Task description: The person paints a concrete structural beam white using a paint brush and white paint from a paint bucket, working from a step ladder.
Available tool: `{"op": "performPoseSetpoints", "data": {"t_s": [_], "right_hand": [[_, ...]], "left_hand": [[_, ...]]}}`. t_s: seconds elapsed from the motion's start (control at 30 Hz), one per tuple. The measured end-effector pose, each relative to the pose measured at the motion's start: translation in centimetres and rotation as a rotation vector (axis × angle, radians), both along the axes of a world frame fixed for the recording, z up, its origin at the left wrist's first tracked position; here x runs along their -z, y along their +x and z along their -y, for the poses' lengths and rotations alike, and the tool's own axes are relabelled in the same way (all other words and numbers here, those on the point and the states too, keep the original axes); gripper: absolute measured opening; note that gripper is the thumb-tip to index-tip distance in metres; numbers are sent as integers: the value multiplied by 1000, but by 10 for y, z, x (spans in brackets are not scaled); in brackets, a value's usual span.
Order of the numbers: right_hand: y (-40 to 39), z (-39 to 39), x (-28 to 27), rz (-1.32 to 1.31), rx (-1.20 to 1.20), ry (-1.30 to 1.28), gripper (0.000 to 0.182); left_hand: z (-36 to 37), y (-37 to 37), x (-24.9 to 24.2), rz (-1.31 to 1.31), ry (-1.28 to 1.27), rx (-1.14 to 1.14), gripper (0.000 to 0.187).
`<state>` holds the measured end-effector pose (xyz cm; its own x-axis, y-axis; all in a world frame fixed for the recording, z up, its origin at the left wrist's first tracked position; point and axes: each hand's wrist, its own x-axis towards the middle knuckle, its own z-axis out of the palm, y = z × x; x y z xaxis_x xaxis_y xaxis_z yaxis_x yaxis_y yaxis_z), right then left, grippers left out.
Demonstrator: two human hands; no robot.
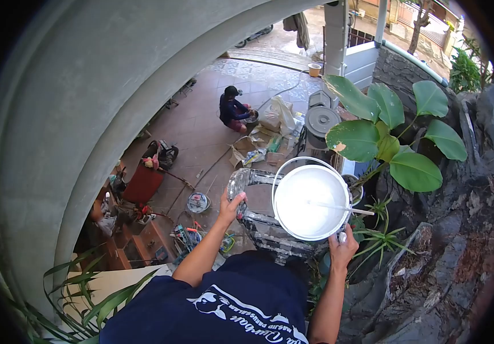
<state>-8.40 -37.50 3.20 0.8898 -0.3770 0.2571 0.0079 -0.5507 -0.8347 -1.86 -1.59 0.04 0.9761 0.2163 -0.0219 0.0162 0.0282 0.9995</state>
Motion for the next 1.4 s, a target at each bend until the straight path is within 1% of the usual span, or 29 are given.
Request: {"op": "performPoseSetpoints", "data": {"t_s": [0.03, 0.13, 0.17, 0.23, 0.27, 0.3, 0.33, 0.37, 0.4, 0.43, 0.5, 0.6, 0.67, 0.73, 0.77, 0.8, 0.83, 0.87, 0.9, 0.93, 1.03, 1.07, 1.17, 1.2, 1.3, 1.33, 1.4], "right_hand": [[-1, 2, 1, -22, -9, -9, 41], [-11, 21, -1, -28, -116, -151, 46], [-17, 29, -8, -52, -132, -193, 41], [-36, 43, -36, -185, -8, -94, 31], [-48, 54, -40, -229, 129, 21, 20], [-56, 63, -43, 22, 179, 18, 15], [-69, 74, -61, 22, 226, 46, 19], [-84, 86, -82, -41, 266, 33, 23], [-99, 95, -93, 31, 311, 105, 24], [-102, 87, -118, 184, 363, 208, 25], [-101, 83, -168, 585, -28, 327, 28], [-77, 46, -209, 891, -214, 461, 29], [-44, 17, -212, 947, -221, 503, 27], [-9, -9, -197, 903, -185, 524, 25], [9, -18, -186, 841, -200, 454, 26], [24, -26, -171, 731, -147, 334, 29], [33, -31, -161, 571, -144, 201, 29], [43, -37, -157, 464, -211, 137, 26], [52, -44, -155, 392, -228, 82, 22], [61, -49, -148, 387, -264, 1, 28], [74, -57, -147, 212, -351, 51, 37], [80, -58, -143, 213, -357, 74, 44], [89, -56, -147, -11, -259, 111, 47], [92, -54, -142, -81, -208, 212, 50], [99, -55, -134, -285, -128, 305, 51], [100, -56, -126, -296, -129, 330, 52], [103, -54, -114, -366, -142, 277, 52]], "left_hand": [[1, 3, -2, -3, -4, -4, 34], [2, -2, -2, -23, -17, 1, 33], [3, -2, -1, -13, -18, 8, 32], [1, -1, -5, -20, -3, 6, 31], [1, 0, -8, -40, 10, 5, 30], [1, -2, -8, -67, 23, 4, 30], [3, 0, -5, 7, 45, -11, 28], [4, 1, -4, -4, 35, -9, 28], [5, -1, -8, -18, 25, -6, 28], [5, -1, -12, -29, 15, -2, 28], [3, 0, -7, -37, 26, 0, 27], [1, 1, -1, 2, 24, -3, 26], [0, 0, -1, -37, 29, 1, 26], [-1, 0, -4, -67, 17, 5, 25], [-2, 0, -1, -53, 21, 4, 25], [-3, 2, 4, -35, 25, 2, 25], [-3, 2, 5, -19, 29, 1, 25], [-3, 1, 5, -24, 20, -1, 24], [-1, 3, 1, -25, 8, -4, 24], [1, 1, -2, -33, -5, -9, 23], [1, 1, 0, 1, -12, -8, 24], [0, 1, 2, 4, -8, -11, 24], [-2, 1, 8, -4, -10, -10, 26], [-4, 1, 9, -17, -17, -3, 27], [-4, 1, 8, -12, -22, 2, 29], [-3, 1, 7, -4, -19, 4, 29], [-5, 0, 10, -27, -26, 7, 31]]}}
